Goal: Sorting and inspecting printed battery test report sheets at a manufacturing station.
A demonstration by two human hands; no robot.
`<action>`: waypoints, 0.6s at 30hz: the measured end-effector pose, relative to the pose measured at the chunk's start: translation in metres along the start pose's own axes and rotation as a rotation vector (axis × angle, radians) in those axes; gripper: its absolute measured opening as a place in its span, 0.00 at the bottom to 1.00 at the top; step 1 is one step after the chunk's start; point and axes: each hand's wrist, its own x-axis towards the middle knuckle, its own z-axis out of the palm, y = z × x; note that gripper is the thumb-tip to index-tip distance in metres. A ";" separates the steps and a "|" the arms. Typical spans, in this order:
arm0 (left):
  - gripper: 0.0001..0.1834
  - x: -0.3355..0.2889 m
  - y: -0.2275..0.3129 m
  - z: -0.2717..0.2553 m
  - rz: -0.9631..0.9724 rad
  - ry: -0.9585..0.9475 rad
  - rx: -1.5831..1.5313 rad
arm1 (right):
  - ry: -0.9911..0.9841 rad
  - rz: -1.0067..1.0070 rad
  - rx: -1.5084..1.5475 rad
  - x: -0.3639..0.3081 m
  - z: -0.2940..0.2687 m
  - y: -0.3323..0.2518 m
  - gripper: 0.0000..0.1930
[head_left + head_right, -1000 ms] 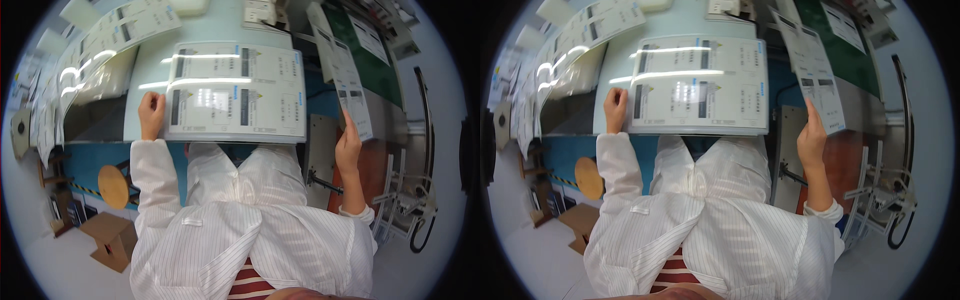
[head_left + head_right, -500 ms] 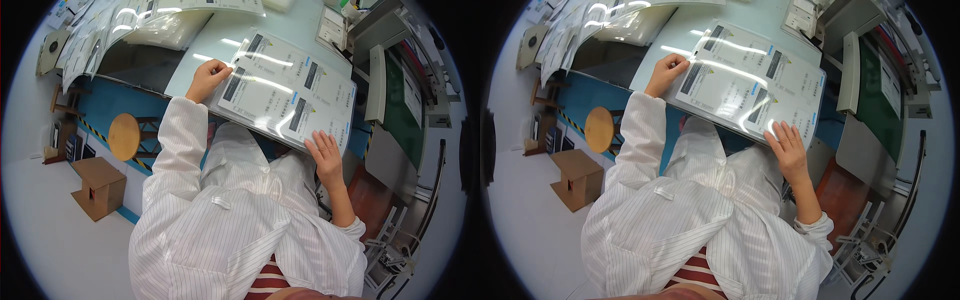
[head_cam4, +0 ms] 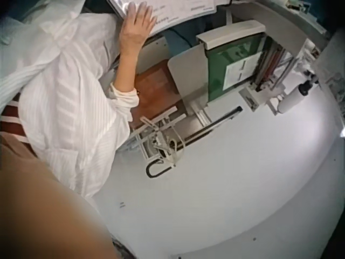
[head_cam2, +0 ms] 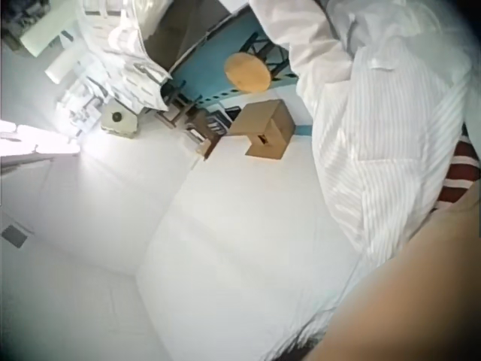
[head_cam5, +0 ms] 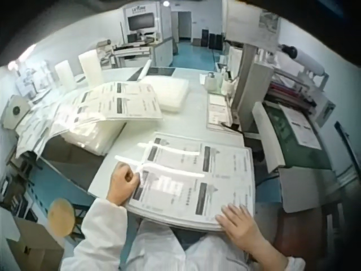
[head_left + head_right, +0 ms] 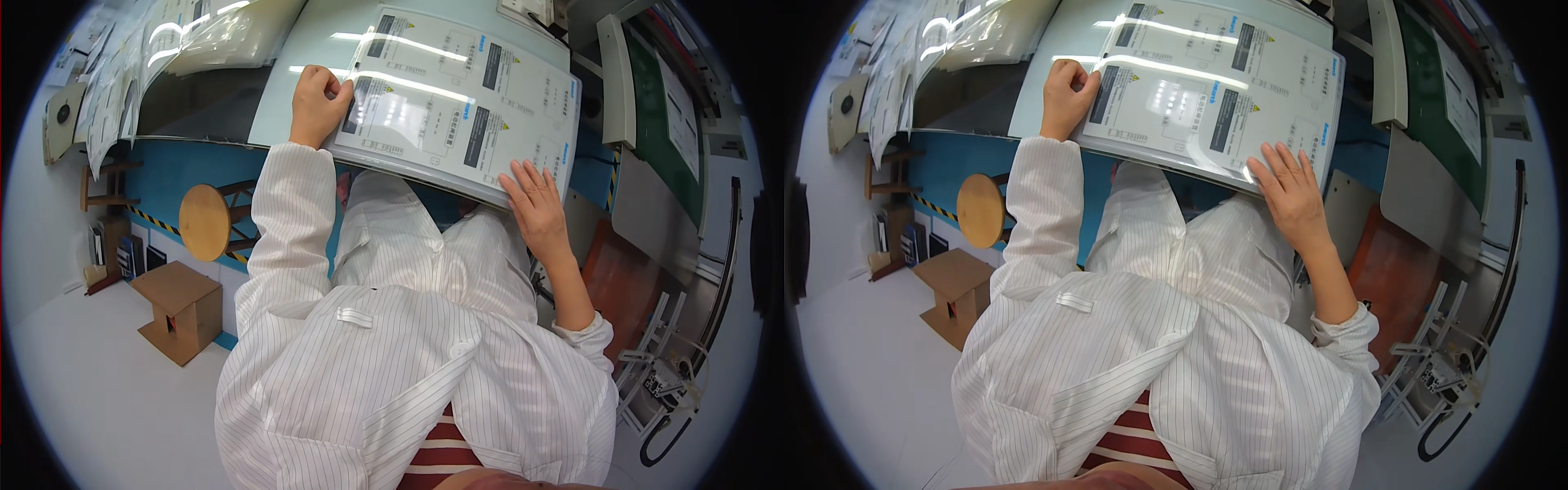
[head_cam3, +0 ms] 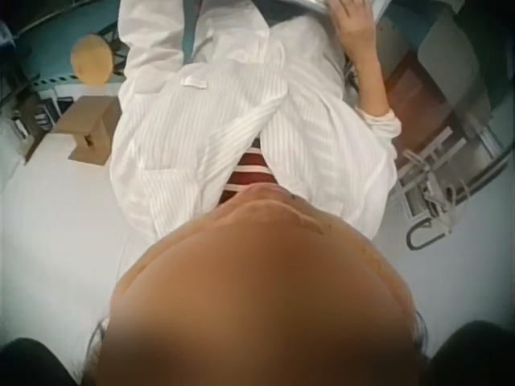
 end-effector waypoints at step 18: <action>0.11 -0.001 -0.013 0.007 0.169 0.074 0.084 | 0.353 0.401 -0.096 -0.029 -0.036 0.092 0.18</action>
